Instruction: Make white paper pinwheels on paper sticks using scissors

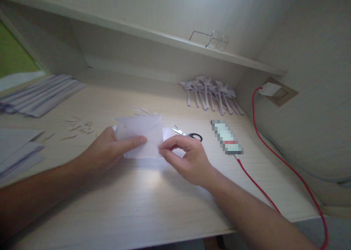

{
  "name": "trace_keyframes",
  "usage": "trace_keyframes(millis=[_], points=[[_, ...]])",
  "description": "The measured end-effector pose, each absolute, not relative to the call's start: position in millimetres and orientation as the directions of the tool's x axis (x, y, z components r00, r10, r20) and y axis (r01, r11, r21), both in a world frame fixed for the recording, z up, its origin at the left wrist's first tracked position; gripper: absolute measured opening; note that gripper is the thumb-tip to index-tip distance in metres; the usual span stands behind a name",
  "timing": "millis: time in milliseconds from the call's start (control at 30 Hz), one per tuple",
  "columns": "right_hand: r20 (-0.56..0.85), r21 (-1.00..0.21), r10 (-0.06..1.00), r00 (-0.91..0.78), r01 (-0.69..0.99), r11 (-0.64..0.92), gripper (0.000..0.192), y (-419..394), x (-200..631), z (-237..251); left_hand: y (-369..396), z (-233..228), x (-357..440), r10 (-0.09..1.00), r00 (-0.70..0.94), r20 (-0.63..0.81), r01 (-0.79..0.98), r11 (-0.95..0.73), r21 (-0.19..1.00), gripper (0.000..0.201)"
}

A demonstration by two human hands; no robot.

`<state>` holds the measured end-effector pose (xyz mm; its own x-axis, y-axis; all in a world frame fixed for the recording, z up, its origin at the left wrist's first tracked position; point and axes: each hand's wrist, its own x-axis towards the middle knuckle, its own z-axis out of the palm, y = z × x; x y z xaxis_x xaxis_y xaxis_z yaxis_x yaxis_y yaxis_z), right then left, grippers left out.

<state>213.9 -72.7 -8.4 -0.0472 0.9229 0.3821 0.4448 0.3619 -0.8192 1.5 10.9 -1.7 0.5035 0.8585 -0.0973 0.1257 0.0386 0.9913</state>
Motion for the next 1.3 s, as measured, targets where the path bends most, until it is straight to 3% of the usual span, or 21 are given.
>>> trace_keyframes(millis=[767, 933, 1100, 1200, 1300], points=[[0.316, -0.908, 0.949, -0.016, 0.285, 0.307, 0.007, -71.3, 211.0, -8.5, 9.9, -3.1, 1.1, 0.841, 0.531, -0.104, 0.09, 0.066, 0.994, 0.025], [0.271, -0.89, 0.961, -0.059, 0.364, 0.274, 0.008, -71.6, 213.2, -8.7, 11.2, -0.2, 1.9, 0.845, 0.517, -0.135, 0.076, 0.111, 0.991, 0.024], [0.399, -0.898, 0.896, 0.195, 0.282, 0.339, 0.023, -67.3, 218.7, -9.9, 14.0, -1.9, 1.8, 0.768, 0.604, -0.216, 0.193, 0.122, 0.974, 0.02], [0.429, -0.879, 0.898, 0.095, 0.273, 0.391, 0.029, -67.2, 218.3, -9.5, 14.8, -3.1, 0.8, 0.716, 0.645, -0.267, 0.243, 0.138, 0.96, 0.019], [0.424, -0.868, 0.904, 0.054, 0.308, 0.389, 0.017, -68.0, 216.2, -10.6, 17.2, -3.5, -0.2, 0.739, 0.627, -0.247, 0.215, 0.141, 0.967, 0.02]])
